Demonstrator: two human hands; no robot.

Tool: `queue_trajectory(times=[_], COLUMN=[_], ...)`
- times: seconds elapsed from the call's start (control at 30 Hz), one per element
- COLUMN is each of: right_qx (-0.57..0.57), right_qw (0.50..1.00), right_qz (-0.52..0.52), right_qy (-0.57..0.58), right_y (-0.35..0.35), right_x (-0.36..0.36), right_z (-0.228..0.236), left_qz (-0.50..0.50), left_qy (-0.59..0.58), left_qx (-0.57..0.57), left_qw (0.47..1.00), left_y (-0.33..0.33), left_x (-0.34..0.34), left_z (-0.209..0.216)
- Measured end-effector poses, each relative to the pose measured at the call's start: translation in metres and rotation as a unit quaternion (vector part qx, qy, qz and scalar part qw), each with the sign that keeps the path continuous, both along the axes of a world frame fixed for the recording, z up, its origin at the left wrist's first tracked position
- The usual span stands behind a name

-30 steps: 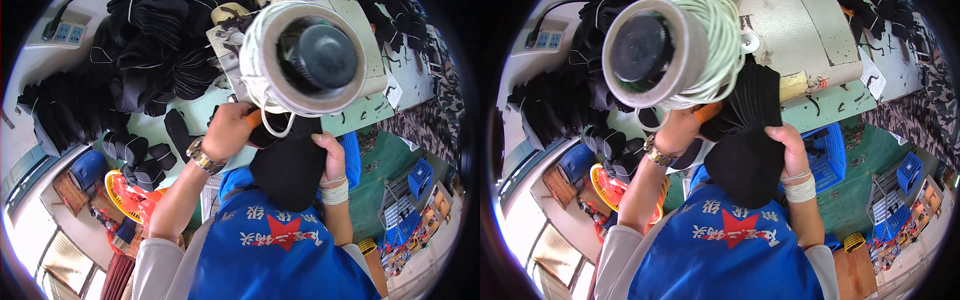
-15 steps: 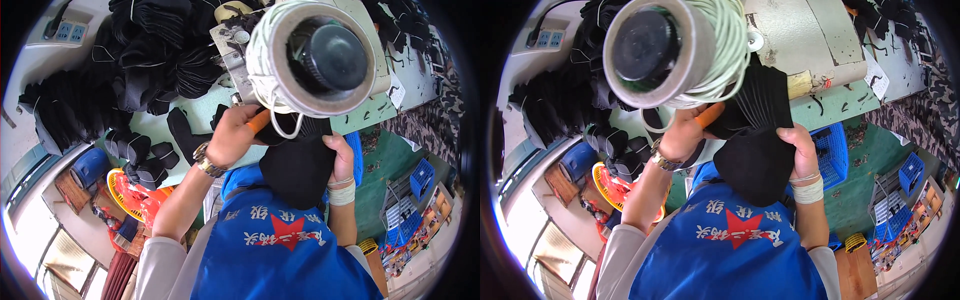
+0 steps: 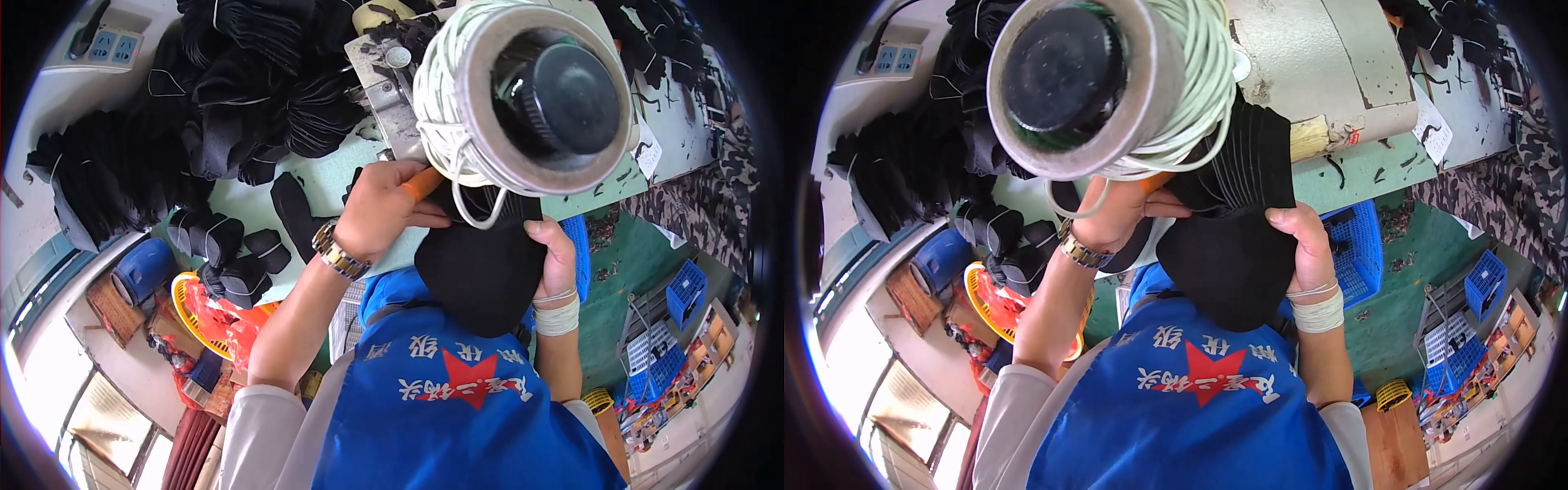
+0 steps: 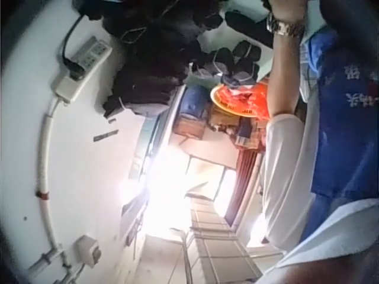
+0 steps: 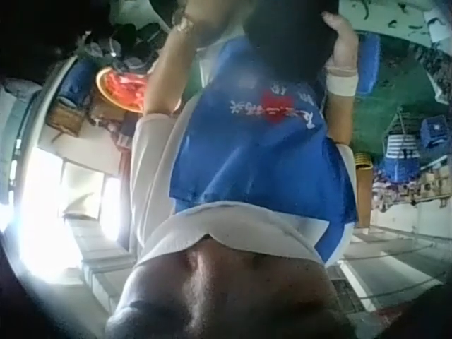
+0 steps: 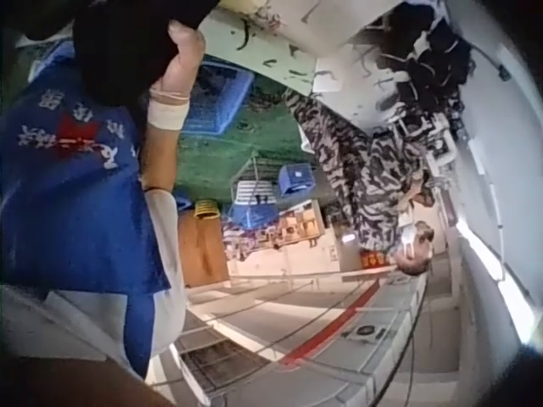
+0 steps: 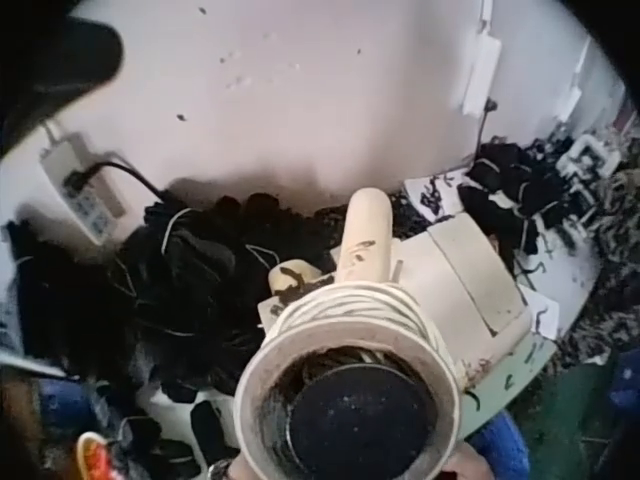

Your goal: The person sews and assembles black fabric components using an industrial sewing machine.

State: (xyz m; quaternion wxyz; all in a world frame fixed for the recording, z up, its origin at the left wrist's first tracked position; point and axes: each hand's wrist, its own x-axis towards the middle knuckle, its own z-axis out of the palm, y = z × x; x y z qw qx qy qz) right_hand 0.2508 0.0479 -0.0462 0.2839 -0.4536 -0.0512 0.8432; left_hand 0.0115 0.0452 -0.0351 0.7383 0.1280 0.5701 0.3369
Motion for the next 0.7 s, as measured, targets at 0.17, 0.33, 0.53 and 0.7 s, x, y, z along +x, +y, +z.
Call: queue_trajectory(times=[0.17,0.33,0.53,0.7], right_qx=[0.002,0.0,0.025,0.436], right_qw=[0.999,1.0,0.998,0.815], right_qz=[0.01,-0.017,-0.002,0.197], right_qy=[0.049,0.011,-0.052,-0.326], right_y=[0.003,0.001,0.002,-0.013], right_x=[-0.009,0.0,-0.005,-0.031], right_z=[0.001,0.0,0.018,0.069], left_qz=[0.021,-0.019,-0.062,-0.093], left_qy=[-0.076,-0.009,0.017,-0.089], left_qx=[-0.013,-0.028,0.011,0.184], left_qw=[0.997,0.999,0.998,0.974], left_y=[0.001,0.009,0.007,-0.031], left_x=[-0.013,-0.001,0.004,-0.003], left_z=[-0.006,0.004,-0.001,0.031])
